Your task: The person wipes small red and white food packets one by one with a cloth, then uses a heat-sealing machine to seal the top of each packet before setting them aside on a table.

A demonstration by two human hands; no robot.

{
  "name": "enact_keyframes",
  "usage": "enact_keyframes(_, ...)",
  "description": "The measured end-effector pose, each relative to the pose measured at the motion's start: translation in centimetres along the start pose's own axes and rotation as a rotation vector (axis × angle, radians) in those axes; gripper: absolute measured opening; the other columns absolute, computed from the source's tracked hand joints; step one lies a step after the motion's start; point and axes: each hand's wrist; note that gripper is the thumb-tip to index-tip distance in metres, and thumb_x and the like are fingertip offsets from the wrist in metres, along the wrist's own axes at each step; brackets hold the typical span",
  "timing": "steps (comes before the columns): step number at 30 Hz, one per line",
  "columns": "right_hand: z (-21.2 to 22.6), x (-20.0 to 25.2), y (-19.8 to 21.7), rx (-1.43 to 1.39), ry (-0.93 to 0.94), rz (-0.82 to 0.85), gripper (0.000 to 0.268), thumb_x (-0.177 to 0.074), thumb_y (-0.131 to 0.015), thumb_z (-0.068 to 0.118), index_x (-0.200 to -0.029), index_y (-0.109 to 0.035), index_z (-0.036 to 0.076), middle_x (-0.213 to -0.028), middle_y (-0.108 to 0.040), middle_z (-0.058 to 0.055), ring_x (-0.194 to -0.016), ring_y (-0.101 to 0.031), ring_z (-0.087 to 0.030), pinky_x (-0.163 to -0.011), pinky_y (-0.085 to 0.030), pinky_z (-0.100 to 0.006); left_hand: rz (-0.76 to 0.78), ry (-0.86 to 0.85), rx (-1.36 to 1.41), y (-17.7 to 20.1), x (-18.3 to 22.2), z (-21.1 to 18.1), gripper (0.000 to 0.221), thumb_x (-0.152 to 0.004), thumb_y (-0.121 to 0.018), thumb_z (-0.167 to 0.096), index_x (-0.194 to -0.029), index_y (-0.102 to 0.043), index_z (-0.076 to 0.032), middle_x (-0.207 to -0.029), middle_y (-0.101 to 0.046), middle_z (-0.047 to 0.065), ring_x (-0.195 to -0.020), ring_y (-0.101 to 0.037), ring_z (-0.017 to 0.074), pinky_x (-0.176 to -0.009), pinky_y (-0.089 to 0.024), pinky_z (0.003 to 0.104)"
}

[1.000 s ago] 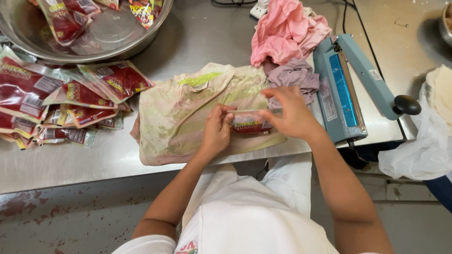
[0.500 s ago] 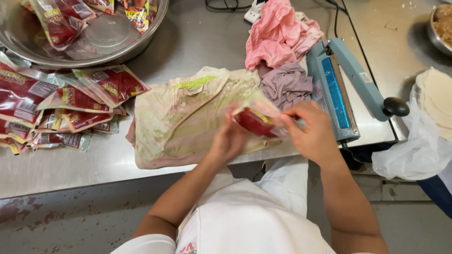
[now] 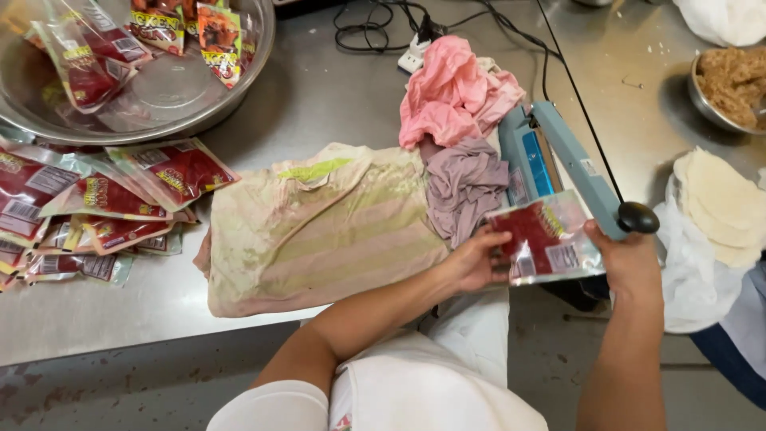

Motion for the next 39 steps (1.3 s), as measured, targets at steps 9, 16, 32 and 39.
enact_keyframes(9,5.0,-7.5,-4.1,-0.008,0.063,0.157,0.021,-0.102,-0.069,0.026,-0.116,-0.068,0.01,-0.103,-0.066,-0.011,-0.1,-0.061,-0.029,-0.092,-0.043,-0.043,-0.244,-0.318,-0.305,-0.5,-6.9,-5.4,0.09,-0.085,-0.082,-0.038,-0.154,-0.026,-0.02,-0.131,-0.048,0.009,-0.107,-0.051,0.0272,-0.074,-0.051,0.045)
enact_keyframes(16,3.0,-9.1,-3.9,-0.001,0.052,0.264,0.021,-0.106,-0.063,0.025,-0.12,-0.069,0.01,-0.1,-0.067,-0.015,-0.096,-0.062,-0.033,-0.092,-0.043,-0.044,-0.574,-0.305,-0.664,-4.0,-7.6,-6.3,0.096,-0.074,-0.081,-0.054,-0.145,-0.041,-0.004,-0.128,-0.061,0.023,-0.123,-0.061,0.0412,-0.094,-0.057,0.055)
enact_keyframes(32,8.7,-7.9,-4.0,-0.002,0.104,0.352,0.021,-0.103,-0.063,0.031,-0.106,-0.074,0.013,-0.084,-0.067,-0.013,-0.082,-0.062,-0.027,-0.081,-0.044,-0.038,-0.702,-0.119,-0.883,-8.6,-5.0,-8.4,0.111,-0.069,-0.069,-0.065,-0.147,-0.027,0.001,-0.144,-0.052,0.029,-0.135,-0.053,0.043,-0.11,-0.045,0.053)
enact_keyframes(39,8.3,-10.8,-4.6,0.036,0.095,0.311,0.017,-0.101,-0.065,0.033,-0.095,-0.072,0.018,-0.079,-0.067,-0.01,-0.075,-0.062,-0.025,-0.076,-0.044,-0.034,-0.677,-0.123,-0.863,-9.1,-4.1,-8.7,0.116,-0.066,-0.071,-0.065,-0.15,-0.023,0.0,-0.144,-0.052,0.027,-0.133,-0.056,0.0423,-0.1,-0.054,0.052)
Point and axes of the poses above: each hand's wrist, its own x-axis away from the middle knuckle, its own y-axis out of the back of the hand, z = x × y
